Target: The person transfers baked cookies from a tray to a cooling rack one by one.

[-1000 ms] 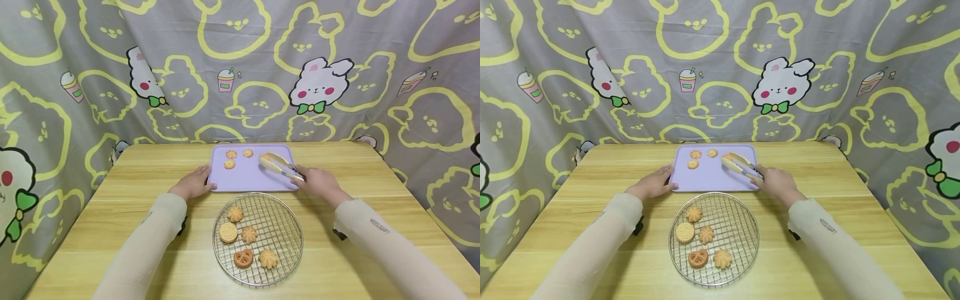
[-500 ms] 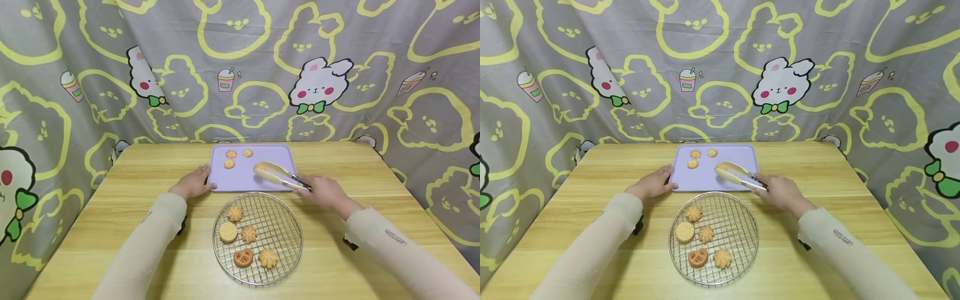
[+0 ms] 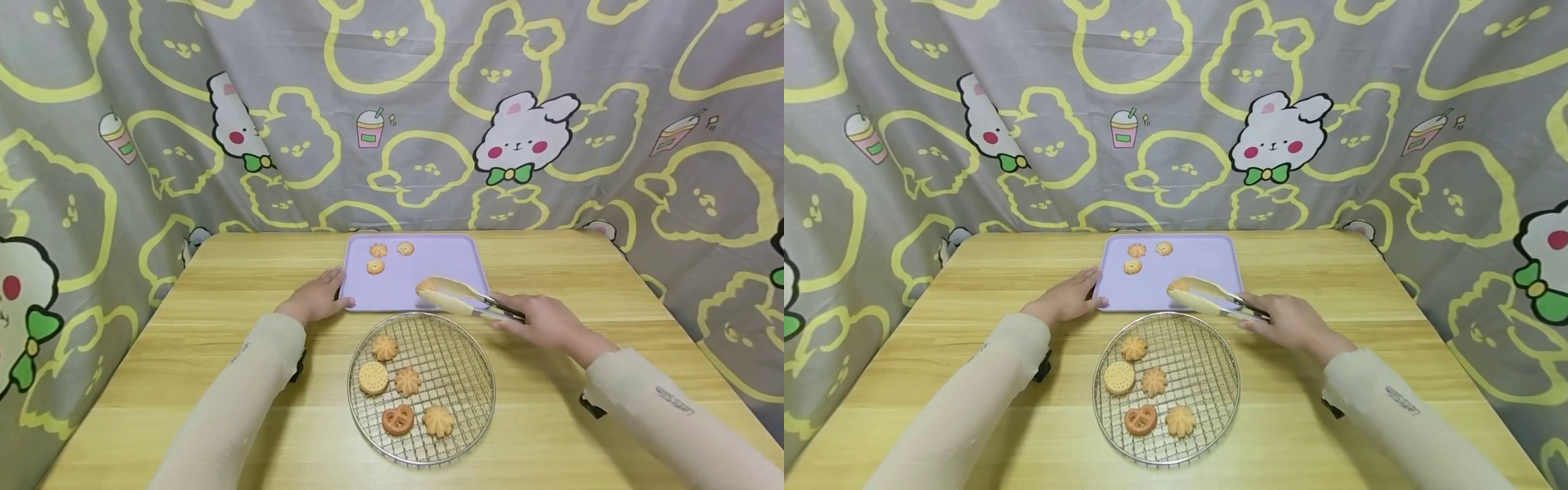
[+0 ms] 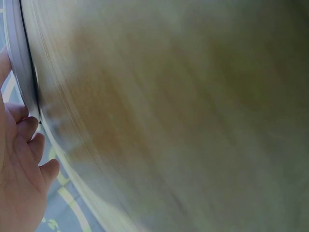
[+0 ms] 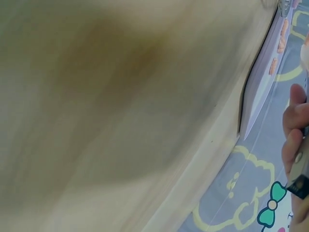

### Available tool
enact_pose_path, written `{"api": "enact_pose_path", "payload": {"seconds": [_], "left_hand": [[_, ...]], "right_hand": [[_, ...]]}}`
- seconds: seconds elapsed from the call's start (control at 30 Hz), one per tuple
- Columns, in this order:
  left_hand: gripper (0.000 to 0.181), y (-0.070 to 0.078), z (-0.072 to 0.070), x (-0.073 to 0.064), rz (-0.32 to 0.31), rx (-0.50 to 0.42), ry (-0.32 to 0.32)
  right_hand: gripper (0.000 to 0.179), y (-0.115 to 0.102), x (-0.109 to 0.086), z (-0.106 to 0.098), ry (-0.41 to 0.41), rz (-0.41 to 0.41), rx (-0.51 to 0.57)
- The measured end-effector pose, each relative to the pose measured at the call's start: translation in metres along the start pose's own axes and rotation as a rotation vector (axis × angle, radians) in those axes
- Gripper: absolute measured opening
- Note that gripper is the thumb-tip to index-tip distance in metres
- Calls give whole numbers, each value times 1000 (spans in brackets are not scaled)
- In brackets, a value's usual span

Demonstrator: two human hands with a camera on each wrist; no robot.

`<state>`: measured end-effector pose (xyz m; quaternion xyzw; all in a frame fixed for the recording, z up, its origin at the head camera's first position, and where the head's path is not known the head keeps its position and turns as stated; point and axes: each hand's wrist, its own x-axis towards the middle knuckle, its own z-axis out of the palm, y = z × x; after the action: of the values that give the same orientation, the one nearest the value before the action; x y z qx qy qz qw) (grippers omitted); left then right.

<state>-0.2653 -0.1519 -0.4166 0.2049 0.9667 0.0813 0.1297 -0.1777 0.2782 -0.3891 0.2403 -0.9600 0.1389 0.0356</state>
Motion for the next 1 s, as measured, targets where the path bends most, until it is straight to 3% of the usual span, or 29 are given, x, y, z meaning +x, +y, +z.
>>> {"api": "enact_pose_path", "payload": {"seconds": [1.0], "left_hand": [[82,1,-3,-1,-3,0,-3]], "right_hand": [[54,16,-47,1,13,-277,62]]}}
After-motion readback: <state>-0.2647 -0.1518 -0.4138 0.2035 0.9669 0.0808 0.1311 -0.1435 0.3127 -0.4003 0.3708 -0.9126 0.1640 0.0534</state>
